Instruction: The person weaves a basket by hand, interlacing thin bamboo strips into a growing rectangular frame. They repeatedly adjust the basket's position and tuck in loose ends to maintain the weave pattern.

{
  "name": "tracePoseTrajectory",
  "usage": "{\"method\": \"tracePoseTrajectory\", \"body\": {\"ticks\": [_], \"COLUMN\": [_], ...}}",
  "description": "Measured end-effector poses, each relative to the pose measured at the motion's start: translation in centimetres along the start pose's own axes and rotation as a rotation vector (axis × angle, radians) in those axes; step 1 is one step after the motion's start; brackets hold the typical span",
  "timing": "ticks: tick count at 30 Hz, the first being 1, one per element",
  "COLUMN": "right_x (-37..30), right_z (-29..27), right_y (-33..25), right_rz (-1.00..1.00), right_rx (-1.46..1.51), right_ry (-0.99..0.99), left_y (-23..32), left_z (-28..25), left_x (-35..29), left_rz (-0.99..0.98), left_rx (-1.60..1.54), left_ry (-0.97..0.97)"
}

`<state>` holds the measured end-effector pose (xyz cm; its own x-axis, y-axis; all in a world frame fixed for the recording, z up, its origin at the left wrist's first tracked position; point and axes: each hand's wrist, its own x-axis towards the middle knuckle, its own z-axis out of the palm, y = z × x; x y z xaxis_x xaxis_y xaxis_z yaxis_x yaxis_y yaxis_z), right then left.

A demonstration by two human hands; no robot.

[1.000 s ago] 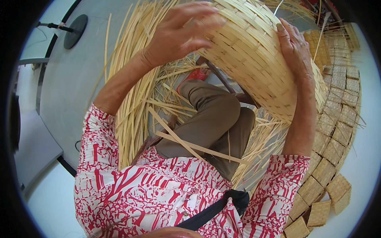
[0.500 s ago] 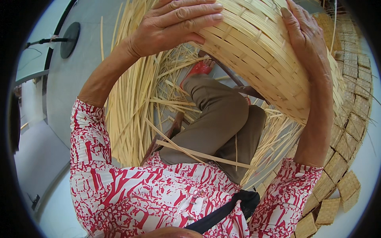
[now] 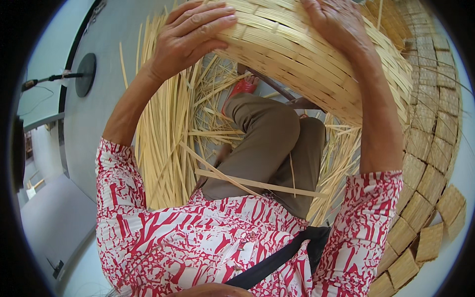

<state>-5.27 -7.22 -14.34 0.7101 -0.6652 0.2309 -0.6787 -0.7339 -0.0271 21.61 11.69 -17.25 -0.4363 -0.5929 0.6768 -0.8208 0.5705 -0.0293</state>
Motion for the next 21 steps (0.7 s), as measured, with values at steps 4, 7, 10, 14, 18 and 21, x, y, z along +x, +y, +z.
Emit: {"method": "tracePoseTrajectory", "body": {"ticks": [4, 7, 10, 14, 18, 21], "right_x": [0.2, 0.7, 1.2, 1.0, 0.9, 1.1], "right_z": [0.2, -0.2, 0.2, 0.6, 0.0, 0.9], "right_y": [-0.5, -0.9, -1.4, -1.7, -2.6, -1.5], "right_rz": [0.048, 0.096, 0.057, 0.029, 0.034, 0.033], "right_rx": [0.062, 0.092, 0.111, 0.064, 0.077, 0.057], "right_ry": [-0.026, -0.054, -0.028, 0.024, 0.037, 0.06], "left_y": [3.5, 5.5, 5.9, 5.4, 4.8, 4.7], "left_z": [1.4, 4.5, 6.0, 5.5, 6.9, 6.7], "left_x": [3.1, 5.4, 5.1, 5.1, 4.9, 5.3], "left_rz": [0.042, 0.105, 0.034, 0.041, 0.068, 0.057], "left_rx": [-0.055, 0.067, 0.02, -0.012, -0.039, -0.034], "left_ry": [0.015, 0.036, -0.016, -0.059, 0.024, -0.042]}}
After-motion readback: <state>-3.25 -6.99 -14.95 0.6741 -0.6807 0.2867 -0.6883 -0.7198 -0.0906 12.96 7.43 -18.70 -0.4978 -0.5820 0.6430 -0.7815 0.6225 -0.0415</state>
